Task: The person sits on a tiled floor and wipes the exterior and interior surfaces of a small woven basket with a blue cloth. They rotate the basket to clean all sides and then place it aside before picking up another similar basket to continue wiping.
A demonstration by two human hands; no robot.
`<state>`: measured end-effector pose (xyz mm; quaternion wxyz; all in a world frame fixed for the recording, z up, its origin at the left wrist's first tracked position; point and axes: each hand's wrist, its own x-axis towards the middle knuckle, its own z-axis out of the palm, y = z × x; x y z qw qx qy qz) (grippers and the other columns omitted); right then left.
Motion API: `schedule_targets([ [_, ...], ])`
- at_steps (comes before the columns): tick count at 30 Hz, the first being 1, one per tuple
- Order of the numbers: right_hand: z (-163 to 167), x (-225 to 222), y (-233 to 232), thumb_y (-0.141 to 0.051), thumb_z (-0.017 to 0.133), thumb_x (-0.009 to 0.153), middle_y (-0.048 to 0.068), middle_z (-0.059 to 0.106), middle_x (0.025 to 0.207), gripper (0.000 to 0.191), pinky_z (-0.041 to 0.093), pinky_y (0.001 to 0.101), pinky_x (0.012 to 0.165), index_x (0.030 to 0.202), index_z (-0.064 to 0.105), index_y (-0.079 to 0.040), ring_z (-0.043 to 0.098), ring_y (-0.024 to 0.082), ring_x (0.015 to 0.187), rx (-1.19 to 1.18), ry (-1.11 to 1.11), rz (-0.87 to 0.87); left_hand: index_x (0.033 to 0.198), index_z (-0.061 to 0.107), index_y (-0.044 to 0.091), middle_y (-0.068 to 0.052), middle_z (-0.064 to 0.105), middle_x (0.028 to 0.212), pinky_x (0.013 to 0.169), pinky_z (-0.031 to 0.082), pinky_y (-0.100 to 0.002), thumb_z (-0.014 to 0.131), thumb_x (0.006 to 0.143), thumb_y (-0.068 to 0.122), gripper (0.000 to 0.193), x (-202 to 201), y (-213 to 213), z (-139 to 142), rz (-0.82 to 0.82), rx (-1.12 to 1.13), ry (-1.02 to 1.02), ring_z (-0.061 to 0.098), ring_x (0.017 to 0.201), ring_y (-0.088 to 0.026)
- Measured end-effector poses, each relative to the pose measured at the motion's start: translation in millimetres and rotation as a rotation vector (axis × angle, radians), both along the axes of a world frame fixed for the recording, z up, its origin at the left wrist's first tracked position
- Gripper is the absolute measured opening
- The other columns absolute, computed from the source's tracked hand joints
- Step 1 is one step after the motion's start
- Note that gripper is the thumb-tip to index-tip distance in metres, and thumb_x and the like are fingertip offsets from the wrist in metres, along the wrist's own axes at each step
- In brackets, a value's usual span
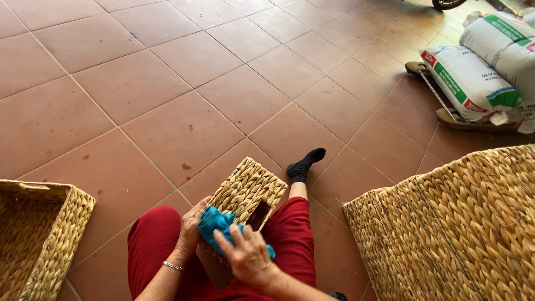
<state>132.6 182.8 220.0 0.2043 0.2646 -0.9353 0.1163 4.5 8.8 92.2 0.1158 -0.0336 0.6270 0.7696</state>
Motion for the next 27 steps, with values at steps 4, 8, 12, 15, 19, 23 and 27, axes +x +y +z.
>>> schedule_targets([
  [4,-11.0,-62.3,48.5,-0.002,0.069,0.082,0.017,0.065,0.116,0.057,0.054,0.0429,0.067,0.138,0.063,-0.011,0.062,0.031,0.09,0.058,0.053,-0.149,0.132,0.064,0.002,-0.008,0.071,0.123,0.098,0.049,-0.028,0.053,0.103,0.036,0.046,3.4,5.0,10.7,-0.001,-0.151,0.119,0.064,0.113,-0.013],
  [8,-16.5,-137.1,99.1,-0.009,0.064,0.089,0.02,0.067,0.112,0.05,0.056,0.0457,0.062,0.138,0.061,-0.012,0.063,0.035,0.087,0.112,0.002,-0.513,0.12,0.066,0.002,-0.01,0.073,0.117,0.095,0.052,-0.031,0.06,0.099,0.033,0.038,7.4,13.6,14.3,0.048,-0.23,0.133,0.066,0.109,-0.016],
  [12,-18.6,-139.8,81.5,-0.009,0.063,0.089,0.024,0.065,0.111,0.051,0.056,0.0458,0.06,0.139,0.058,-0.005,0.063,0.035,0.085,0.12,0.018,-0.556,0.107,0.073,-0.001,-0.01,0.073,0.114,0.089,0.054,-0.032,0.061,0.1,0.028,0.032,14.3,15.2,13.2,0.138,-0.266,0.205,0.067,0.1,-0.017],
  [15,-16.6,-85.7,29.7,-0.003,0.061,0.09,0.019,0.062,0.101,0.051,0.054,0.0459,0.066,0.14,0.056,0.0,0.061,0.032,0.086,0.063,-0.073,-0.336,0.107,0.074,0.002,-0.012,0.079,0.092,0.08,0.056,-0.032,0.058,0.102,0.03,0.033,18.4,13.4,15.7,0.141,-0.33,0.129,0.069,0.087,-0.016],
  [19,-6.3,-12.1,-6.2,-0.008,0.065,0.085,0.02,0.063,0.109,0.054,0.051,0.043,0.059,0.139,0.061,-0.003,0.061,0.031,0.088,0.097,-0.012,-0.073,0.108,0.074,0.002,-0.016,0.074,0.081,0.065,0.055,-0.036,0.052,0.103,0.028,0.034,21.4,10.8,22.5,0.189,-0.404,0.26,0.07,0.071,-0.021],
  [23,-11.9,-27.5,26.5,-0.041,0.071,0.085,0.017,0.063,0.106,0.058,0.052,0.0499,0.064,0.131,0.064,-0.007,0.061,0.037,0.087,-0.06,0.033,-0.051,0.102,0.073,0.001,-0.019,0.07,0.083,0.062,0.051,-0.036,0.049,0.109,0.027,0.036,22.3,12.5,24.7,0.168,-0.537,0.534,0.067,0.07,-0.029],
  [27,-32.0,-106.5,93.7,-0.007,0.056,0.087,0.026,0.066,0.113,0.053,0.056,0.043,0.071,0.14,0.061,-0.011,0.064,0.037,0.091,0.261,0.207,-0.42,0.093,0.071,-0.001,-0.008,0.062,0.066,0.059,0.047,-0.033,0.051,0.11,0.031,0.041,31.9,13.4,18.7,0.117,-0.407,0.354,0.055,0.062,-0.016],
])
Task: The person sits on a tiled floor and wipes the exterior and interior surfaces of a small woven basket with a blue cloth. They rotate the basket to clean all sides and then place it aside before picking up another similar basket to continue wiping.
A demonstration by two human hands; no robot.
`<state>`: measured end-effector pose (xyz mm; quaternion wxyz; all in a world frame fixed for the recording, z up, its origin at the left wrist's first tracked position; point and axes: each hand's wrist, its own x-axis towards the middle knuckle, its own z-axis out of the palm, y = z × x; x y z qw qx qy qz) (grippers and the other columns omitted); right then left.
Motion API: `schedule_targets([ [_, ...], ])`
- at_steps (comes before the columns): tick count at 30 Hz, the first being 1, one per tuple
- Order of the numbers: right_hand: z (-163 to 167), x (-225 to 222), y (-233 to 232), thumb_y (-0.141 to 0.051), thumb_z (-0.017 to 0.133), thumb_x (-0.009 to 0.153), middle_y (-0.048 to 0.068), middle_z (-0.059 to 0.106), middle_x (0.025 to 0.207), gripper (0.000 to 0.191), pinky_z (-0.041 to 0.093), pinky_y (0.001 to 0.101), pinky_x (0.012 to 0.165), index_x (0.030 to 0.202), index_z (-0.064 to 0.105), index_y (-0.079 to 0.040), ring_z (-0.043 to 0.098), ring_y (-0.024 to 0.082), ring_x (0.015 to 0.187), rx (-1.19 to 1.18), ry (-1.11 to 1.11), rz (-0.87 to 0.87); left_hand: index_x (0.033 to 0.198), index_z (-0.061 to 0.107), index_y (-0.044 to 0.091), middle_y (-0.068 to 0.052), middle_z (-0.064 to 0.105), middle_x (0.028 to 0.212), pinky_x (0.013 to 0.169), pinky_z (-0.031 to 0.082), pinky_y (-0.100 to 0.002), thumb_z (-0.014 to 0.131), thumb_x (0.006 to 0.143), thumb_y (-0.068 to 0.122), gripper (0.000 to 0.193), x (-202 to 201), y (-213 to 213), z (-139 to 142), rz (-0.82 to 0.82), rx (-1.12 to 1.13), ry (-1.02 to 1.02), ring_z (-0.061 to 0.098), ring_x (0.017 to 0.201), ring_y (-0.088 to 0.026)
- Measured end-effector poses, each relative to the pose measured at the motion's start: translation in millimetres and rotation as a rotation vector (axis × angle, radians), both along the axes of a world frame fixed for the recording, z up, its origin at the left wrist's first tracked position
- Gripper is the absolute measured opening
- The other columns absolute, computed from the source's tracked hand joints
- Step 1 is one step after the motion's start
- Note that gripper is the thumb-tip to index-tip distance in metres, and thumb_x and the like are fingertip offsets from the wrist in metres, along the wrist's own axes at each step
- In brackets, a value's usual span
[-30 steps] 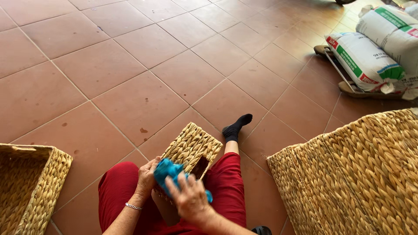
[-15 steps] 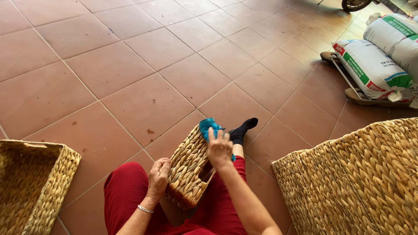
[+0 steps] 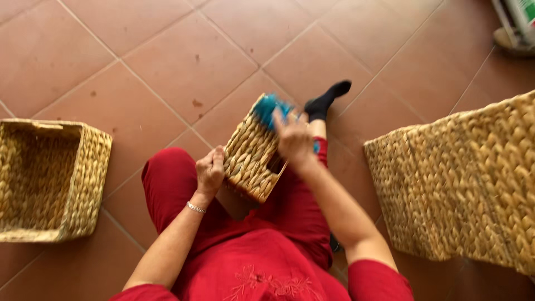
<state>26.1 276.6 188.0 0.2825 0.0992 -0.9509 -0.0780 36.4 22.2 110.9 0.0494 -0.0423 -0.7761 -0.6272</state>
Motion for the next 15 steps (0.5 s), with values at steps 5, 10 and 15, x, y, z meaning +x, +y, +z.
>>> schedule_targets([
  [5,-0.8,-30.3,1.5,-0.005,0.063,0.083,0.019,0.067,0.109,0.052,0.054,0.0449,0.059,0.135,0.061,-0.005,0.063,0.034,0.086,-0.138,-0.059,-0.177,0.113,0.074,0.0,-0.002,0.064,0.074,0.066,0.048,-0.029,0.043,0.112,0.034,0.046,2.5,-2.1,-15.3,0.01,0.082,-0.07,0.055,0.07,-0.009],
  [10,13.6,55.9,-92.6,-0.011,0.066,0.092,0.017,0.061,0.106,0.044,0.05,0.0396,0.057,0.135,0.061,-0.005,0.062,0.029,0.093,-0.033,-0.052,0.12,0.125,0.073,-0.002,-0.004,0.063,0.093,0.084,0.049,-0.026,0.039,0.116,0.04,0.055,-4.8,-8.5,-28.6,-0.038,0.258,-0.18,0.057,0.087,-0.011],
  [15,22.6,116.8,-102.1,-0.013,0.065,0.09,0.016,0.061,0.113,0.052,0.055,0.0426,0.071,0.142,0.06,-0.008,0.06,0.029,0.093,-0.189,-0.158,0.352,0.13,0.069,-0.001,-0.007,0.074,0.116,0.098,0.052,-0.026,0.035,0.112,0.047,0.061,-0.2,-10.2,-23.9,-0.174,0.507,-0.236,0.067,0.106,-0.012],
])
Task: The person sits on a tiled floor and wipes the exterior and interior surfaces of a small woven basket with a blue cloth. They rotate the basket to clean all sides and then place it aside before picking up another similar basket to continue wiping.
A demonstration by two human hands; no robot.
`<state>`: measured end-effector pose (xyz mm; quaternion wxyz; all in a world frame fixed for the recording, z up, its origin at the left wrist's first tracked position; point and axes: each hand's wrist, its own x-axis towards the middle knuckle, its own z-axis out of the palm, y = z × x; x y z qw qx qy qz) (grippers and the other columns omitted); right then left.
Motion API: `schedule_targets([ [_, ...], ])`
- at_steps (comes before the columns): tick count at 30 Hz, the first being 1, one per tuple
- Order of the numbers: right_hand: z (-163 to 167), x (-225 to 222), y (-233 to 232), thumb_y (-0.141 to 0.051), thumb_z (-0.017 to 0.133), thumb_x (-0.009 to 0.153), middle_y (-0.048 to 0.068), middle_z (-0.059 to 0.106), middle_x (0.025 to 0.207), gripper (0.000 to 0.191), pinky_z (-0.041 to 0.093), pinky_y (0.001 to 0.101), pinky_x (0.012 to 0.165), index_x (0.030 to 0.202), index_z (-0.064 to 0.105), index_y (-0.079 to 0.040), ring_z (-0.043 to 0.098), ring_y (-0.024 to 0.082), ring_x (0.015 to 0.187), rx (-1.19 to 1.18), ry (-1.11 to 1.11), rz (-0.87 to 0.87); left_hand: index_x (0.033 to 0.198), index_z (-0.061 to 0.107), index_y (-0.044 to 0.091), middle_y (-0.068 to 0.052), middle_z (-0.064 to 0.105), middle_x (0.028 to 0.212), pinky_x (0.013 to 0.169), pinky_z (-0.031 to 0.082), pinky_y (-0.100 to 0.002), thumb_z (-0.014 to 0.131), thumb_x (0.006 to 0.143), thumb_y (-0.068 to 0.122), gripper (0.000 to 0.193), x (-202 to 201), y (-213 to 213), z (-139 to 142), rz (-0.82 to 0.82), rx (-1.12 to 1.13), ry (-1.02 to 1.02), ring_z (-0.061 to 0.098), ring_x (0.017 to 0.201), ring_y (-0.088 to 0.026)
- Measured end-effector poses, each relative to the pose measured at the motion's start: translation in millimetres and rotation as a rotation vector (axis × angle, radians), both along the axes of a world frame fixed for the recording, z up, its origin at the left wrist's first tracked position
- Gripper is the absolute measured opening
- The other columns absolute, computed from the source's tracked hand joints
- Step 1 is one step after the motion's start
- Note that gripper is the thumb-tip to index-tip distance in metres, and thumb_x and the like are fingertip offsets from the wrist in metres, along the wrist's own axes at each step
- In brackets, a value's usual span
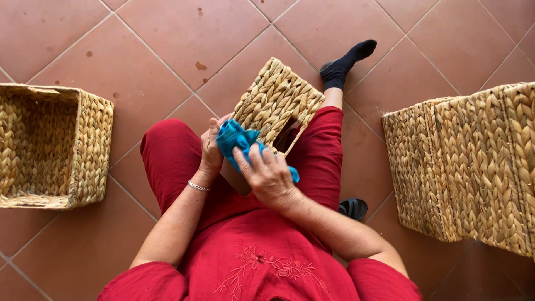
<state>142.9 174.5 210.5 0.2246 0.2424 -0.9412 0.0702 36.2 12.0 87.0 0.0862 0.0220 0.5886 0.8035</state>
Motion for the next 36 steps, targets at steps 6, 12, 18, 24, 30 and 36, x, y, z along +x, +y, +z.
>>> schedule_targets([
  [6,-11.7,-87.2,76.7,-0.005,0.068,0.089,0.013,0.064,0.11,0.047,0.053,0.0438,0.067,0.137,0.066,-0.01,0.06,0.03,0.091,0.055,0.102,-0.241,0.134,0.064,-0.005,-0.011,0.071,0.126,0.104,0.049,-0.028,0.045,0.113,0.032,0.047,3.4,6.2,16.0,-0.014,-0.122,0.077,0.064,0.116,-0.014],
  [12,-33.0,-157.6,140.2,-0.021,0.072,0.093,0.019,0.067,0.109,0.041,0.054,0.0511,0.073,0.132,0.068,-0.008,0.063,0.04,0.092,-0.139,-0.131,-0.509,0.134,0.064,-0.006,-0.01,0.072,0.125,0.102,0.05,-0.027,0.045,0.112,0.027,0.044,6.3,6.2,16.2,0.002,-0.182,0.072,0.065,0.113,-0.014],
  [18,-20.2,-160.8,188.4,-0.027,0.069,0.099,0.012,0.074,0.106,0.034,0.053,0.0381,0.086,0.128,0.071,-0.01,0.067,0.024,0.097,-0.695,-0.751,-0.464,0.131,0.065,-0.006,-0.007,0.072,0.117,0.098,0.051,-0.025,0.047,0.111,0.029,0.043,7.2,3.7,7.7,-0.009,-0.079,-0.008,0.063,0.107,-0.01],
  [24,-60.3,-147.7,225.0,-0.026,0.069,0.098,0.0,0.071,0.098,0.036,0.053,0.0278,0.075,0.128,0.07,-0.006,0.061,0.008,0.084,-1.073,-1.003,-0.412,0.124,0.068,-0.006,-0.004,0.073,0.112,0.092,0.052,-0.024,0.05,0.111,0.026,0.039,2.5,-3.8,0.6,0.007,-0.122,0.035,0.064,0.101,-0.008],
  [30,-144.5,-113.5,179.8,-0.02,0.071,0.095,0.004,0.075,0.111,0.037,0.055,0.0276,0.087,0.128,0.069,-0.003,0.066,0.01,0.096,-1.011,-1.05,-0.217,0.118,0.07,-0.002,-0.004,0.075,0.107,0.087,0.054,-0.025,0.059,0.107,0.029,0.034,9.1,-54.3,1.4,0.227,-0.246,-0.035,0.066,0.096,-0.009],
  [36,-188.8,-74.4,124.3,-0.026,0.073,0.096,0.017,0.07,0.116,0.041,0.048,0.0418,0.085,0.134,0.068,-0.013,0.069,0.03,0.102,-0.528,-0.778,-0.632,0.127,0.065,0.001,-0.006,0.069,0.109,0.09,0.052,-0.03,0.061,0.106,0.041,0.046,22.6,-117.1,-3.0,0.324,-0.476,-0.279,0.06,0.099,-0.011],
])
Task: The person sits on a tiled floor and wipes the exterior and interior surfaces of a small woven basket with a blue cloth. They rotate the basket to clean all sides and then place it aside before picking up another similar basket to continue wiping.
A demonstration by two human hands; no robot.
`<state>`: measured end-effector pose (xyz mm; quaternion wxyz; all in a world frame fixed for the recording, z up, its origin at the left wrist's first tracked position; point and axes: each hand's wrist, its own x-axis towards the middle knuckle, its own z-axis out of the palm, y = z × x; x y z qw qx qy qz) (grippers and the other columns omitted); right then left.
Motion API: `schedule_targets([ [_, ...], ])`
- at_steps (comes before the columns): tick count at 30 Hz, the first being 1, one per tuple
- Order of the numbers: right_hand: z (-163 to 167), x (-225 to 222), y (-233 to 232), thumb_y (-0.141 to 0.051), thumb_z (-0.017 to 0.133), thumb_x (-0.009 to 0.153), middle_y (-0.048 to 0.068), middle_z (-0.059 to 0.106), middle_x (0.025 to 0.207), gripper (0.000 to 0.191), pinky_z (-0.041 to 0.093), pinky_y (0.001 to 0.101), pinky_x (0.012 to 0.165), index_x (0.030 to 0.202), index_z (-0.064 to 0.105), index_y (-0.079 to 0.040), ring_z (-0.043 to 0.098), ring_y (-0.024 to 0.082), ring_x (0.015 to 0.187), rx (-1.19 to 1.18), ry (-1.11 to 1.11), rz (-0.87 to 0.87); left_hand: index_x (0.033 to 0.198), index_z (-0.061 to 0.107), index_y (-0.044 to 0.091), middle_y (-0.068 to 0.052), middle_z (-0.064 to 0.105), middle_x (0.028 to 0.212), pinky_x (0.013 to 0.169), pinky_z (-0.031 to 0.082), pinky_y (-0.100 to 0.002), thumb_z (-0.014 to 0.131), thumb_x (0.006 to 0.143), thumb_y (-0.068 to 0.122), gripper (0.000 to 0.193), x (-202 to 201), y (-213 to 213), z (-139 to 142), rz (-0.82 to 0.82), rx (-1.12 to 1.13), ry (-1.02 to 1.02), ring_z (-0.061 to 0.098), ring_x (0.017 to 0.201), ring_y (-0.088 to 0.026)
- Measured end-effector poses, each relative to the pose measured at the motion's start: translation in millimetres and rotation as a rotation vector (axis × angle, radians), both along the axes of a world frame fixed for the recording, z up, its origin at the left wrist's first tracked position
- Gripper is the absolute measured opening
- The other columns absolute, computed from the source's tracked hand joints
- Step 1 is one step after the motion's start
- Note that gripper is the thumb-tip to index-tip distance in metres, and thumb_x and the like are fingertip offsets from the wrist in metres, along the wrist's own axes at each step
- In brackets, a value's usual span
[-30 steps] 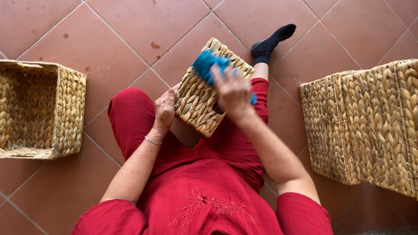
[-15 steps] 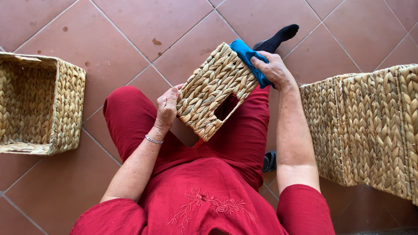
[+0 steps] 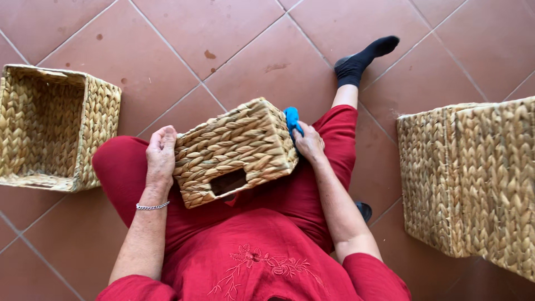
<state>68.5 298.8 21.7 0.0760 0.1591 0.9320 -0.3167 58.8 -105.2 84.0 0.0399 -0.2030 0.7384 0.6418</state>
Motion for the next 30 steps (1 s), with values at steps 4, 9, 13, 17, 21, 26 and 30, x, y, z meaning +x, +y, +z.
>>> schedule_targets([
  [4,-7.2,-28.1,2.0,-0.027,0.067,0.097,0.009,0.074,0.114,0.046,0.056,0.0317,0.087,0.137,0.064,-0.007,0.068,0.015,0.098,-0.671,0.016,-0.343,0.125,0.064,0.003,-0.005,0.071,0.118,0.097,0.051,-0.031,0.05,0.105,0.054,0.057,5.5,-24.1,-5.3,0.002,-0.114,-0.023,0.064,0.11,-0.013],
  [9,-19.7,-48.0,2.8,-0.034,0.069,0.096,0.009,0.072,0.12,0.053,0.055,0.0323,0.09,0.139,0.062,-0.003,0.067,0.017,0.102,-1.008,-0.116,-0.478,0.123,0.065,0.002,-0.012,0.069,0.118,0.097,0.052,-0.035,0.045,0.106,0.06,0.064,-10.7,-53.1,2.8,0.069,-0.215,-0.187,0.062,0.108,-0.017],
  [13,-22.6,-46.4,2.3,-0.036,0.078,0.088,0.007,0.067,0.128,0.069,0.053,0.0326,0.096,0.145,0.052,-0.006,0.065,0.017,0.113,-1.103,-0.252,-0.422,0.121,0.066,0.004,-0.007,0.07,0.118,0.095,0.054,-0.034,0.042,0.104,0.06,0.063,-14.7,-61.4,6.2,0.083,0.032,-0.309,0.065,0.108,-0.016],
  [17,-11.5,-43.4,6.8,-0.029,0.085,0.082,0.009,0.067,0.128,0.075,0.053,0.0331,0.098,0.145,0.053,-0.004,0.065,0.019,0.113,-1.044,-0.002,-0.376,0.123,0.064,0.002,-0.009,0.069,0.117,0.097,0.054,-0.035,0.044,0.108,0.054,0.058,-23.1,-54.6,-3.9,0.095,-0.013,-0.114,0.064,0.108,-0.017],
  [21,7.3,-41.1,33.8,-0.023,0.085,0.083,0.009,0.068,0.125,0.072,0.054,0.0329,0.098,0.145,0.054,-0.003,0.066,0.019,0.11,-0.957,0.281,-0.408,0.131,0.059,-0.001,-0.014,0.064,0.121,0.1,0.051,-0.038,0.045,0.111,0.051,0.057,-54.4,-27.3,-26.4,0.056,-0.214,0.111,0.06,0.112,-0.022],
  [26,24.0,-58.4,67.4,-0.016,0.082,0.087,0.012,0.068,0.127,0.067,0.053,0.035,0.099,0.147,0.054,-0.004,0.067,0.023,0.113,-0.477,0.513,-0.26,0.128,0.062,0.005,-0.011,0.07,0.126,0.102,0.053,-0.041,0.032,0.1,0.067,0.074,-70.9,47.7,-57.5,0.118,0.609,-0.29,0.064,0.118,-0.024],
  [30,29.4,-71.8,75.4,-0.015,0.084,0.086,0.019,0.064,0.119,0.067,0.052,0.0425,0.097,0.145,0.055,-0.005,0.064,0.034,0.11,0.028,0.597,-0.164,0.132,0.062,0.007,-0.01,0.068,0.129,0.104,0.052,-0.042,0.034,0.101,0.065,0.072,-73.5,79.4,-66.6,0.139,0.724,-0.242,0.063,0.119,-0.024],
])
